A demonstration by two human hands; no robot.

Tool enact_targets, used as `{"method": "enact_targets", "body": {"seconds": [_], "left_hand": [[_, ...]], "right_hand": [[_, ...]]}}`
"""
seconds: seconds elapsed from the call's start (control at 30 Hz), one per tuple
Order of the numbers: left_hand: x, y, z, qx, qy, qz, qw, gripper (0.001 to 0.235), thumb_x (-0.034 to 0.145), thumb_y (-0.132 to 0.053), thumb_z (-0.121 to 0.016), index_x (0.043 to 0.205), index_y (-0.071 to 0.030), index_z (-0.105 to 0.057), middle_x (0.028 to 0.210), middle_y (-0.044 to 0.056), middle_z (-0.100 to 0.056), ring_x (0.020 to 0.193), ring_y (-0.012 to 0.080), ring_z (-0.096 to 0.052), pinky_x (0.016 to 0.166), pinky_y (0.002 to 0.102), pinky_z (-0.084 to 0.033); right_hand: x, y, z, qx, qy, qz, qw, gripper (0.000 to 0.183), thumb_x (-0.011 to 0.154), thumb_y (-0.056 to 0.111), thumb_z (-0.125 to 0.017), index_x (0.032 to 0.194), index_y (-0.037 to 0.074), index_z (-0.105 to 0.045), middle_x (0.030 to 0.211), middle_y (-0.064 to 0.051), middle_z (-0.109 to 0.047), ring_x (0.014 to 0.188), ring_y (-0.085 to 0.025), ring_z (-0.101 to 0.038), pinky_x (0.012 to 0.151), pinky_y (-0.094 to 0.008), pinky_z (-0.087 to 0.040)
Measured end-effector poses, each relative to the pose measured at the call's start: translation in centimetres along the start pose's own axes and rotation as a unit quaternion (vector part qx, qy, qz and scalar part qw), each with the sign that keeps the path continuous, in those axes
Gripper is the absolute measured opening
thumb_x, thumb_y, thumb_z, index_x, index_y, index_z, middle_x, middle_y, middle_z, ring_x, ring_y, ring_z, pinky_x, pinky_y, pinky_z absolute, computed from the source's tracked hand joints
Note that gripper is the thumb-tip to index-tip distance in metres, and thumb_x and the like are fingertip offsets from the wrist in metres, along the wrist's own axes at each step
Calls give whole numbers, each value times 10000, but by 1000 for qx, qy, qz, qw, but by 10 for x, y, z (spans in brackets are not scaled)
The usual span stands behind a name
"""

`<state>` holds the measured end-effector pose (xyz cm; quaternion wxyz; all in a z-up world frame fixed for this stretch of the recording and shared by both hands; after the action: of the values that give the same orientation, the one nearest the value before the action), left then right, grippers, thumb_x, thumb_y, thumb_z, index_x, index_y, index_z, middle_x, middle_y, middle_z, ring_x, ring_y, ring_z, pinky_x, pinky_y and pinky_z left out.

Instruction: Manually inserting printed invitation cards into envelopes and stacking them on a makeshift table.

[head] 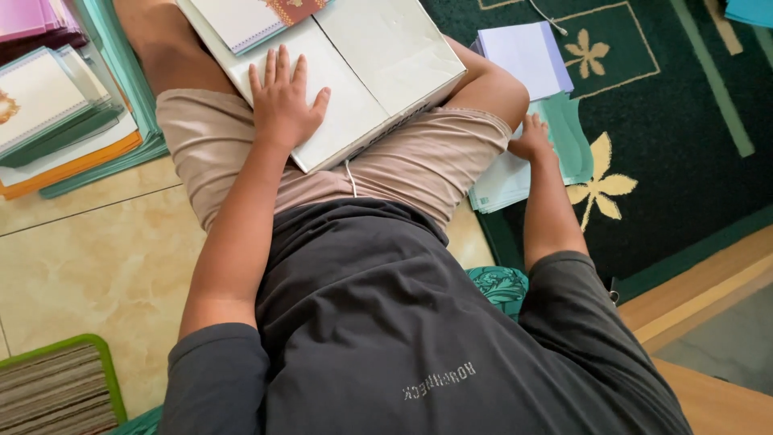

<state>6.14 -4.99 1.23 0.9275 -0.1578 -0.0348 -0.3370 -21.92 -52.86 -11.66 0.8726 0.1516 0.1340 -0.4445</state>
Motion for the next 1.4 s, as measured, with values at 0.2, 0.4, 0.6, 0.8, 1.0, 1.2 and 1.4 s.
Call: {"method": "enact_targets", "body": {"seconds": [0.2, 0.4, 0.6, 0.8, 1.0, 1.2, 1.4], "left_hand": [[-1, -2, 4, 2, 7, 0, 1000, 786, 1049, -571, -392, 1594, -4, -387, 1662, 257, -245, 1539, 365, -123, 1192, 583, -17], [0, -1, 2, -1, 17, 8, 1000, 794, 1038, -585, -371, 1594, -19, -381, 1669, 248, -234, 1543, 363, -111, 1200, 579, -16], [-2, -3, 5, -14, -24, -14, 1000, 775, 1040, -547, -448, 1571, 17, -435, 1638, 295, -283, 1526, 400, -155, 1183, 599, -36], [-1, -2, 3, -7, -9, -8, 1000, 783, 1042, -561, -417, 1578, 10, -418, 1645, 283, -271, 1530, 387, -141, 1184, 598, -30], [0, -1, 5, 3, -34, -4, 999, 736, 1014, -543, -472, 1525, -14, -487, 1612, 268, -342, 1507, 394, -236, 1189, 616, -99], [37, 30, 45, 97, -257, -22, 961, 550, 876, -276, -793, 1344, -61, -601, 1334, 162, -578, 1231, 345, -522, 980, 517, -414], [73, 91, 37, 124, -174, 53, 975, 555, 954, -303, -754, 1440, -115, -562, 1258, 63, -705, 1126, 264, -602, 928, 481, -426]], "right_hand": [[14, -11, 2, 12, -3, 23, 1000, 1012, 744, 464, -841, 1563, 85, -382, 1582, -172, -380, 1463, -369, -358, 1188, -527, -353], [-24, 17, 23, -19, -2, -19, 1000, 989, 773, 400, -844, 1614, 192, -367, 1648, -175, -321, 1502, -355, -334, 1179, -567, -359], [-16, 7, -26, -31, -47, 102, 993, 1023, 819, 462, -758, 1640, 89, -275, 1683, -305, -69, 1543, -520, -60, 1140, -783, -128], [-71, -9, -16, 15, -21, 70, 997, 1199, 656, 669, -807, 1644, 240, -280, 1712, -226, -69, 1572, -437, -28, 1166, -746, -150], [-47, -29, 7, 198, -204, 245, 927, 754, 914, 289, -818, 1495, -30, -457, 1500, -270, -459, 1349, -413, -479, 1107, -450, -397], [-175, 101, 149, 230, -372, 324, 839, 404, 985, -22, -767, 1343, -45, -581, 1318, -266, -614, 1211, -422, -602, 1044, -490, -488], [-246, 227, 167, 312, -271, 472, 779, 573, 876, -76, -728, 1395, -6, -493, 1313, -206, -632, 1211, -342, -635, 1068, -439, -520]]}}
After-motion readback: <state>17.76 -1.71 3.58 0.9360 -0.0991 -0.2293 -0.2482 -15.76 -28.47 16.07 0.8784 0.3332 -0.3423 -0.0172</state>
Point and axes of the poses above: each hand's wrist, its own x-axis towards the middle knuckle, its own z-axis out of the back of the hand, y = z × x, the point moved 8 cm from there along x, towards the middle knuckle
